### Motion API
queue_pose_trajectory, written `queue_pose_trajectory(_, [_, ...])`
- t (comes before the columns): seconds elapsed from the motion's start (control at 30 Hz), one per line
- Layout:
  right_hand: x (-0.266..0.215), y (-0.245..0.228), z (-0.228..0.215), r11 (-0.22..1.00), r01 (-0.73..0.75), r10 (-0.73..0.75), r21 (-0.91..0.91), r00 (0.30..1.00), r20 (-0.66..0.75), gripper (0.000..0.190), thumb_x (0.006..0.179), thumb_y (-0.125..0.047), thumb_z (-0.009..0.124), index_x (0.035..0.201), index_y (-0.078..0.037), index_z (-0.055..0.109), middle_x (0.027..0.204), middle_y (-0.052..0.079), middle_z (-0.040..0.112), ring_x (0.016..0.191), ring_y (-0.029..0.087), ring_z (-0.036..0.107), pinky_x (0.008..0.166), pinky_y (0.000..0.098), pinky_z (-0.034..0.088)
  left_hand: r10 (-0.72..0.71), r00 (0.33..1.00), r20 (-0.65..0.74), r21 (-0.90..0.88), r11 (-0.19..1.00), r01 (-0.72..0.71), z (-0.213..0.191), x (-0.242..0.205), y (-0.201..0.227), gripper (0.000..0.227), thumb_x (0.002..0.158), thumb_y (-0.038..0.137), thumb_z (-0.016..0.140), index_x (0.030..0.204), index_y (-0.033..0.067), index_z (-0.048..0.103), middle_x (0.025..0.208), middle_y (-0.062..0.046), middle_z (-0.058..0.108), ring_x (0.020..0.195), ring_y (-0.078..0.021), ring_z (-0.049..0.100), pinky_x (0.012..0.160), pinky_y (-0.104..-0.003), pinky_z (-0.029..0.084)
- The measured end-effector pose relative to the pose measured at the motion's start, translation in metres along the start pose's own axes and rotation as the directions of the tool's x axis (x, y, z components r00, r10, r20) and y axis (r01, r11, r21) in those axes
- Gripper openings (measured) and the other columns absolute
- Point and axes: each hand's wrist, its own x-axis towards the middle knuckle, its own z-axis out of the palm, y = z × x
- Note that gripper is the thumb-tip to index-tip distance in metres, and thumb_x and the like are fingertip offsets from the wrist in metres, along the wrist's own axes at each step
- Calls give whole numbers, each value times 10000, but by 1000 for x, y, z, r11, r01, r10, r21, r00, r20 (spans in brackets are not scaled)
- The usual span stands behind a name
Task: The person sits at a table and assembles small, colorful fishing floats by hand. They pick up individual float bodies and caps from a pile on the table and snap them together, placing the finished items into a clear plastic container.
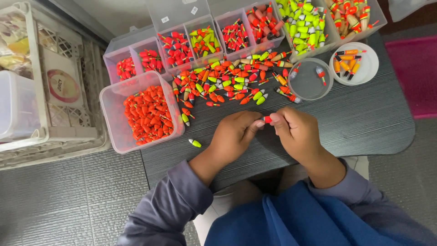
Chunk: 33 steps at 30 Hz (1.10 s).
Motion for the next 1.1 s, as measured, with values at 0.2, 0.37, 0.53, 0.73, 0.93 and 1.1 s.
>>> queue_pose_trajectory(0.2, [1, 0, 0, 1000, -13, 13, 4, 1000, 25, 365, 1060, -212, 595, 719, -88, 633, 478, 27, 544, 451, 164, 561, 450, 257, 476, 74, 997, -32, 47, 996, -72, -6, 5, 11, 165, 950, 156, 700, 1047, 24, 726, 820, -139, 700, 769, -306, 733, 651, -363, 604])
queue_pose_trajectory(0.37, [2, -2, -1, 1000, 22, -22, -7, 999, 26, 352, 1053, -205, 606, 723, -86, 632, 490, 29, 550, 463, 178, 570, 454, 259, 475, 31, 999, -14, -14, 999, -31, -7, 4, 12, 173, 981, 173, 648, 1054, 32, 716, 808, -125, 692, 746, -290, 722, 632, -355, 598])
queue_pose_trajectory(0.53, [1, 2, 0, 998, 57, -56, -23, 997, 47, 351, 1044, -210, 611, 714, -91, 618, 491, 29, 550, 468, 191, 578, 449, 264, 479, 24, 1000, -16, 0, 1000, -24, -6, 6, 11, 149, 971, 172, 668, 1017, 40, 719, 785, -108, 683, 718, -269, 716, 603, -331, 585])
queue_pose_trajectory(0.73, [-2, 7, 0, 999, 35, -33, -38, 998, 48, 356, 1055, -218, 606, 726, -85, 628, 509, 36, 573, 493, 187, 602, 469, 266, 494, 141, 989, -39, 2, 990, -142, -6, 7, 12, 134, 915, 122, 738, 996, 20, 708, 829, -125, 688, 750, -296, 720, 631, -359, 593])
queue_pose_trajectory(0.93, [-1, 3, -1, 999, 45, -44, -17, 998, 38, 347, 1057, -211, 594, 732, -94, 627, 502, 26, 559, 493, 186, 593, 467, 255, 485, 104, 994, -33, -14, 994, -105, -13, 8, 22, 151, 957, 159, 682, 1041, 34, 697, 891, -126, 699, 789, -295, 723, 647, -373, 600])
queue_pose_trajectory(1.1, [0, 3, 0, 999, 48, -47, -21, 998, 44, 355, 1060, -206, 594, 728, -83, 616, 499, 31, 550, 472, 172, 570, 455, 259, 482, 111, 994, 10, 34, 993, -112, -10, 6, 16, 167, 978, 162, 658, 1003, 6, 712, 870, -154, 707, 785, -313, 729, 647, -376, 598])
